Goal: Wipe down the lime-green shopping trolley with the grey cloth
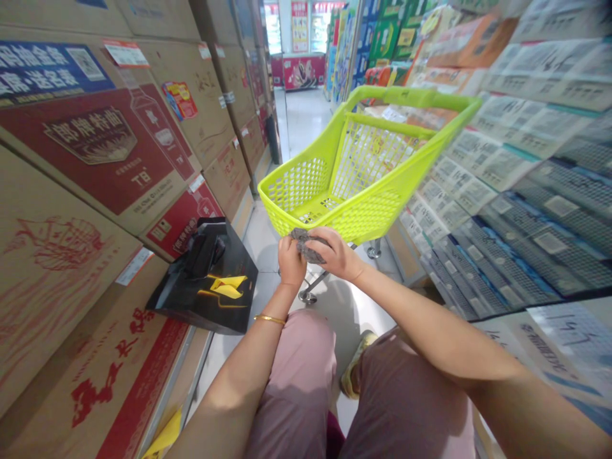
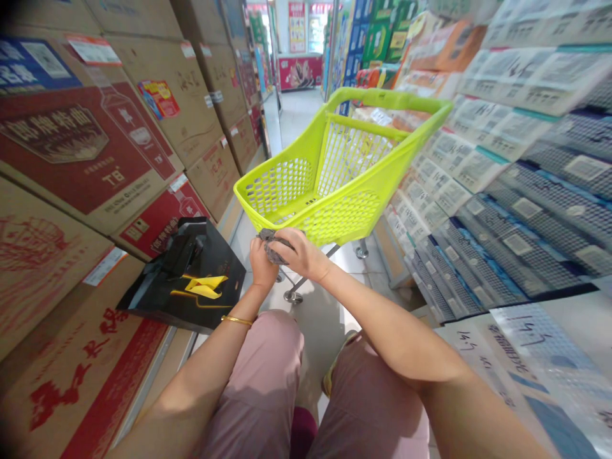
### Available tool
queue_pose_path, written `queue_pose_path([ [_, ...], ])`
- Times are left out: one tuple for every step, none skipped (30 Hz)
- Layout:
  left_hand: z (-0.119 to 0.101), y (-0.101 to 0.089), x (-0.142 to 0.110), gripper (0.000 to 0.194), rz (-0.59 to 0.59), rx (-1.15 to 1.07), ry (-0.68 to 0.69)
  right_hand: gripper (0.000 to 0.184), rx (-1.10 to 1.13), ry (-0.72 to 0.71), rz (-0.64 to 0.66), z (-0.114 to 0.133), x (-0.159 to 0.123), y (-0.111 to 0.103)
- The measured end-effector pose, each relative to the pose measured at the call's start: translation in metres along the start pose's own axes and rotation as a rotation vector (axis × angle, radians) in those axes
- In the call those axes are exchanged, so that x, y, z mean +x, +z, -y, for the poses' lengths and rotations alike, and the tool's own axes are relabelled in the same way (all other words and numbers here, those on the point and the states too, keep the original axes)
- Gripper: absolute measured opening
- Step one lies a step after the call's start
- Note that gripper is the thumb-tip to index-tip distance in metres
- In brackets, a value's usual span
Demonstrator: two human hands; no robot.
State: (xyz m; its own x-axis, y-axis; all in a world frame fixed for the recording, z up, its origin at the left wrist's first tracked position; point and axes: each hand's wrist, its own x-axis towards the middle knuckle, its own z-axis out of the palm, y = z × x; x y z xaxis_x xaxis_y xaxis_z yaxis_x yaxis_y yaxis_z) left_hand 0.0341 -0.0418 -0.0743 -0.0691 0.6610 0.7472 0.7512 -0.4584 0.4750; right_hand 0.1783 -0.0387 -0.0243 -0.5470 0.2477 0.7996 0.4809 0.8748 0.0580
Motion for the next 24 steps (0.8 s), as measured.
queue_pose_path([
  [0.000,0.000,0.000,0.013,-0.007,-0.003,-0.001,0.022,-0.001,-0.023,-0.039,0.000,0.002,-0.002],
  [-0.001,0.000,0.000,0.013,-0.007,-0.006,0.005,0.022,-0.017,-0.037,-0.067,0.000,0.003,-0.003],
  [-0.001,0.000,0.000,0.015,0.000,-0.010,0.015,0.022,-0.050,-0.033,-0.081,-0.001,0.002,-0.004],
  [-0.001,-0.001,0.000,0.016,0.010,-0.013,0.027,0.022,-0.097,-0.016,-0.080,-0.003,0.000,-0.005],
  [-0.001,-0.001,0.000,0.018,0.021,-0.013,0.037,0.021,-0.149,0.005,-0.067,-0.004,-0.004,-0.006],
  [-0.001,-0.002,0.000,0.019,0.027,-0.013,0.042,0.021,-0.197,0.022,-0.046,-0.006,-0.009,-0.006],
  [-0.001,-0.002,0.000,0.020,0.031,-0.015,0.044,0.022,-0.237,0.036,-0.021,-0.008,-0.013,-0.007],
  [-0.001,-0.003,0.000,0.022,0.035,-0.019,0.044,0.023,-0.265,0.044,0.005,-0.009,-0.018,-0.007],
  [-0.001,-0.003,0.000,0.023,0.038,-0.023,0.045,0.025,-0.279,0.050,0.029,-0.010,-0.022,-0.006],
  [-0.001,-0.003,0.000,0.025,0.040,-0.027,0.043,0.027,-0.281,0.058,0.048,-0.010,-0.025,-0.005],
  [-0.001,-0.003,0.000,0.026,0.040,-0.031,0.040,0.030,-0.278,0.075,0.067,-0.010,-0.027,-0.003],
  [-0.001,-0.003,0.000,0.027,0.037,-0.034,0.038,0.033,-0.271,0.092,0.087,-0.010,-0.029,-0.001],
  [-0.001,-0.002,-0.001,0.027,0.032,-0.036,0.036,0.035,-0.262,0.100,0.113,-0.010,-0.030,0.002],
  [-0.001,-0.002,-0.001,0.025,0.024,-0.037,0.036,0.035,-0.253,0.096,0.143,-0.011,-0.030,0.005],
  [0.000,-0.001,-0.001,0.024,0.014,-0.037,0.039,0.035,-0.246,0.084,0.174,-0.011,-0.031,0.007],
  [0.000,-0.001,-0.001,0.023,0.005,-0.036,0.043,0.034,-0.241,0.065,0.204,-0.012,-0.031,0.009],
  [0.000,0.000,-0.001,0.022,-0.005,-0.034,0.050,0.035,-0.241,0.047,0.229,-0.012,-0.030,0.010],
  [0.000,0.000,-0.001,0.021,-0.013,-0.031,0.058,0.037,-0.244,0.036,0.245,-0.013,-0.030,0.010],
  [0.001,0.000,-0.001,0.020,-0.019,-0.029,0.067,0.039,-0.250,0.035,0.254,-0.013,-0.030,0.009],
  [0.001,0.000,-0.001,0.020,-0.019,-0.029,0.075,0.041,-0.259,0.040,0.256,-0.013,-0.029,0.007],
  [0.001,-0.001,-0.001,0.021,-0.014,-0.029,0.080,0.043,-0.269,0.045,0.256,-0.012,-0.028,0.006],
  [0.002,-0.001,-0.001,0.021,-0.007,-0.028,0.083,0.043,-0.277,0.046,0.250,-0.012,-0.028,0.005],
  [0.002,-0.001,-0.001,0.021,0.002,-0.027,0.083,0.042,-0.282,0.039,0.237,-0.011,-0.027,0.004],
  [0.002,-0.002,-0.001,0.021,0.011,-0.025,0.080,0.040,-0.284,0.026,0.219,-0.011,-0.026,0.004],
])
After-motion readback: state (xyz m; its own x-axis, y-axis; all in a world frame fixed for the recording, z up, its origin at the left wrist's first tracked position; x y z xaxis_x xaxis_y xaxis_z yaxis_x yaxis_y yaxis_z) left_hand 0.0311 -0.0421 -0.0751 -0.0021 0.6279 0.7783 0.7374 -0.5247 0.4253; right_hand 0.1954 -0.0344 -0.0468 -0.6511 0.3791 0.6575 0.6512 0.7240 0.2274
